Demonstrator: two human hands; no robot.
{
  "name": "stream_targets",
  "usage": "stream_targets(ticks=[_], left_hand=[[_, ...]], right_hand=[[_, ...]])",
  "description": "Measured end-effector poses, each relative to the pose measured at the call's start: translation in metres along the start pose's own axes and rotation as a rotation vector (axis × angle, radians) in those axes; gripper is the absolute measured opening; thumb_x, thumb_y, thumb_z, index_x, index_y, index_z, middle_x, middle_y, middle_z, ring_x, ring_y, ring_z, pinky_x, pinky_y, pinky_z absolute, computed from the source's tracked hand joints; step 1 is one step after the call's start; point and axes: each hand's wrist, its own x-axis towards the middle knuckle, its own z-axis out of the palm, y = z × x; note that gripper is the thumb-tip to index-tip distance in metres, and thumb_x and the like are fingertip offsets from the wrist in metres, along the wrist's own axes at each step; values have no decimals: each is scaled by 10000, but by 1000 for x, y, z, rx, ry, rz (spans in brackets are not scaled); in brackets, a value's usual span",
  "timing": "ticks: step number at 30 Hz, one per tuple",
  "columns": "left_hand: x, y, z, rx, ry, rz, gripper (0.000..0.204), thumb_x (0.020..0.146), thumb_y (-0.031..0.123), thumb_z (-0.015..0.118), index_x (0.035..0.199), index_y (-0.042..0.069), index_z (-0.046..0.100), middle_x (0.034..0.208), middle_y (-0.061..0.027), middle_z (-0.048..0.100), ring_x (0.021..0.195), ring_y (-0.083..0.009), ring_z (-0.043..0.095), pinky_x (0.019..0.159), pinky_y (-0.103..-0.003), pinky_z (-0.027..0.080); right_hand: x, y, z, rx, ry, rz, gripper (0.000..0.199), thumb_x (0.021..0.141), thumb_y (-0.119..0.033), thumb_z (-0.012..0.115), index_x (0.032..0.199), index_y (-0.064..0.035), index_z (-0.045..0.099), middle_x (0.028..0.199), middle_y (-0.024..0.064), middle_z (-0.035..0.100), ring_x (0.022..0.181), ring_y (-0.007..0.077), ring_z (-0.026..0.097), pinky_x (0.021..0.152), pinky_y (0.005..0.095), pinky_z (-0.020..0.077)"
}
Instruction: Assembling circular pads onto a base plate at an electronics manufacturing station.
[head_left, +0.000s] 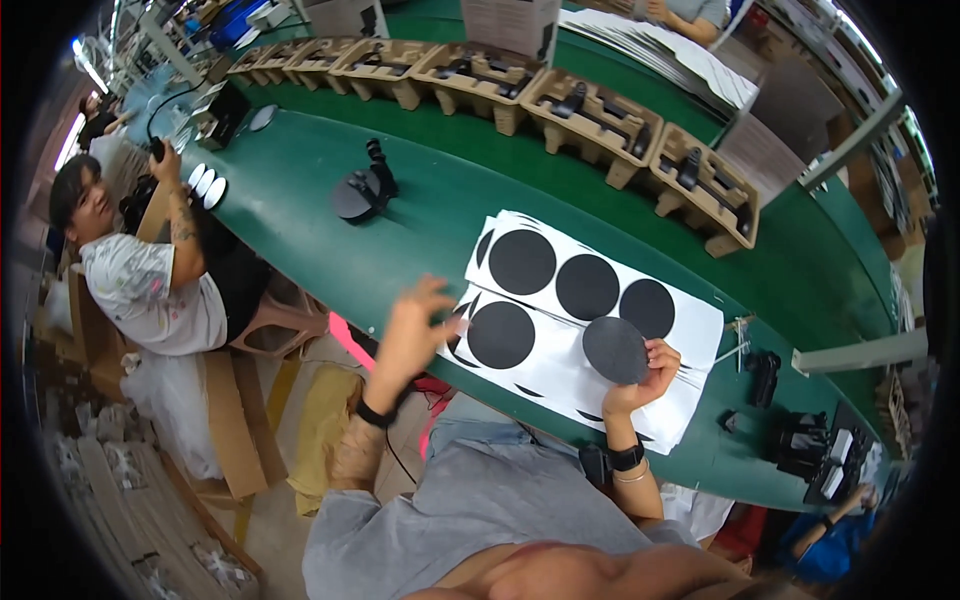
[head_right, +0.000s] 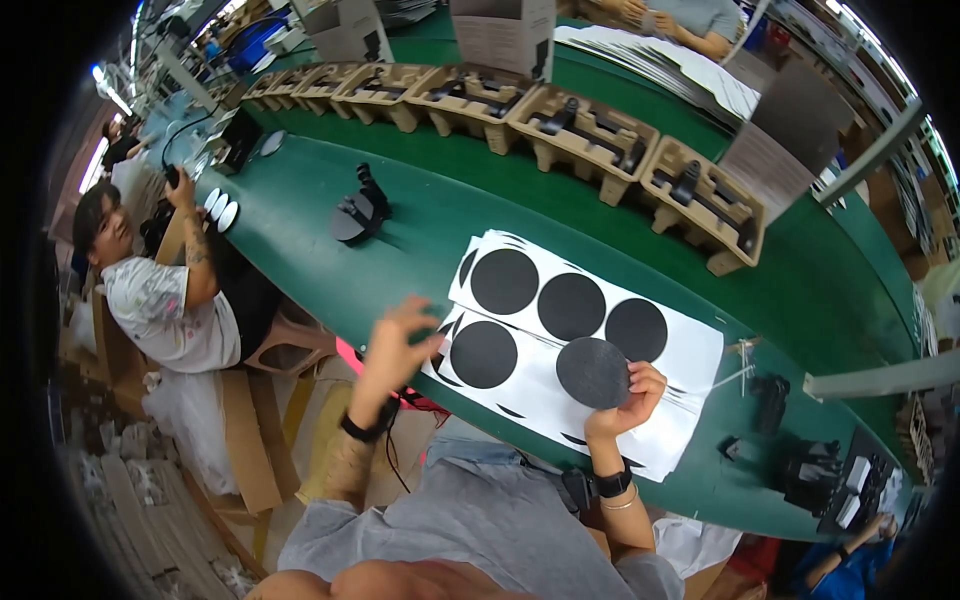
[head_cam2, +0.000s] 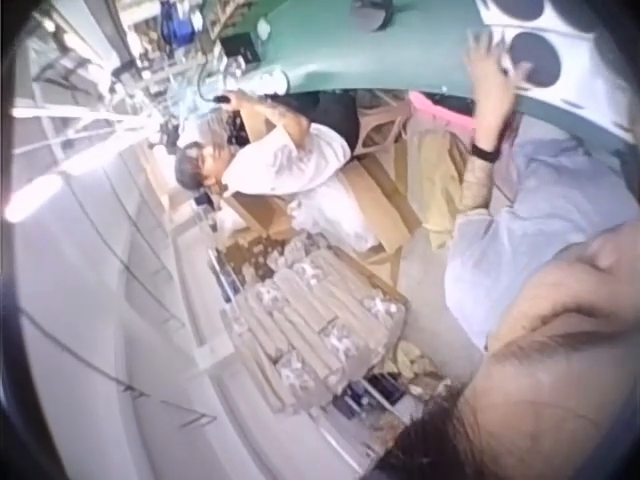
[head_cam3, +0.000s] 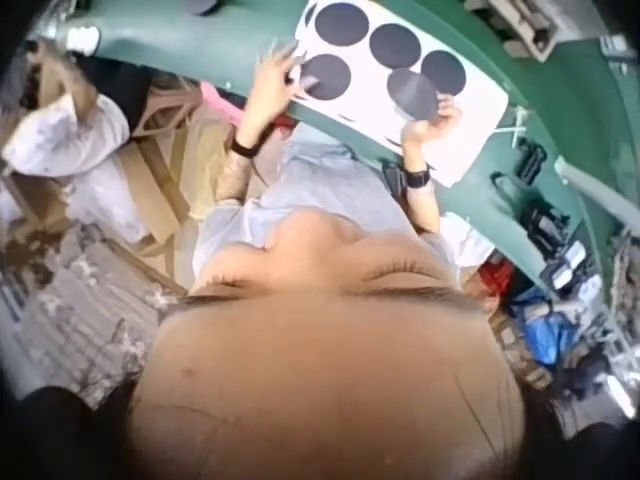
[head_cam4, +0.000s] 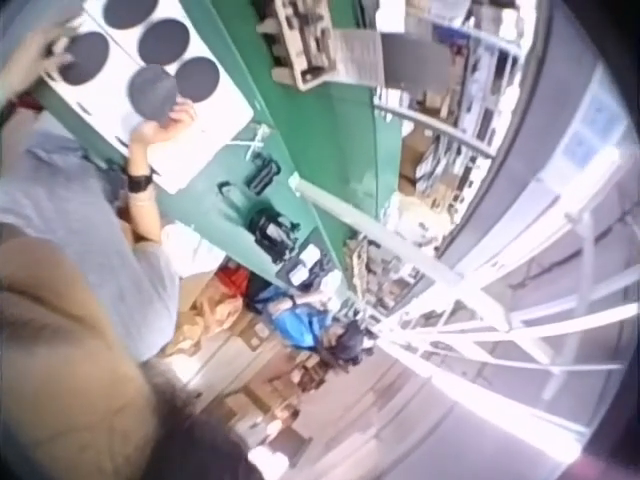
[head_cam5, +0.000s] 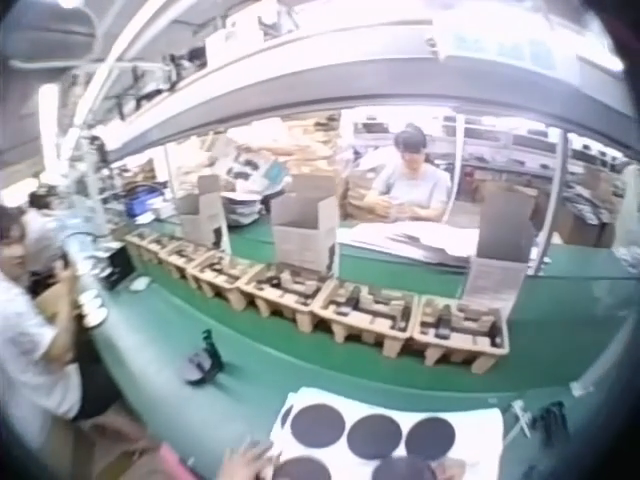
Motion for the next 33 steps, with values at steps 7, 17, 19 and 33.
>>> stream_targets(ticks=[7,17,19,33], left_hand=[[111,-131,-97,514,169,7,890,493,229,869,1284,121,476,1344,-99,469,1237,-319,440,1014,-429,376],[123,-167,-102,-97,39,66,824,574,128,838,1321,85,495,1312,-95,501,1195,-241,482,1014,-348,379],[96,-128,-96,-402,116,-23,765,662,139,774,1356,98,453,1316,-115,494,1184,-252,487,1004,-367,395],[12,115,7,-1824,-93,-11,911,838,758,265,1495,152,87,1396,-301,344,1183,-435,489,955,-509,442]], right_hand=[[-5,-4,-10,0,-206,-43,242,804,-19,669,867,-49,436,952,82,478,1000,242,538,909,362,428],[3,-12,-19,-51,-214,-8,144,839,108,567,881,0,482,957,128,563,945,252,605,883,371,501],[7,-24,-20,-51,-239,27,149,824,119,569,873,-1,496,918,118,569,873,210,600,809,331,513],[29,-86,60,633,-679,879,136,813,86,614,863,16,509,807,100,632,685,133,648,614,258,566]])
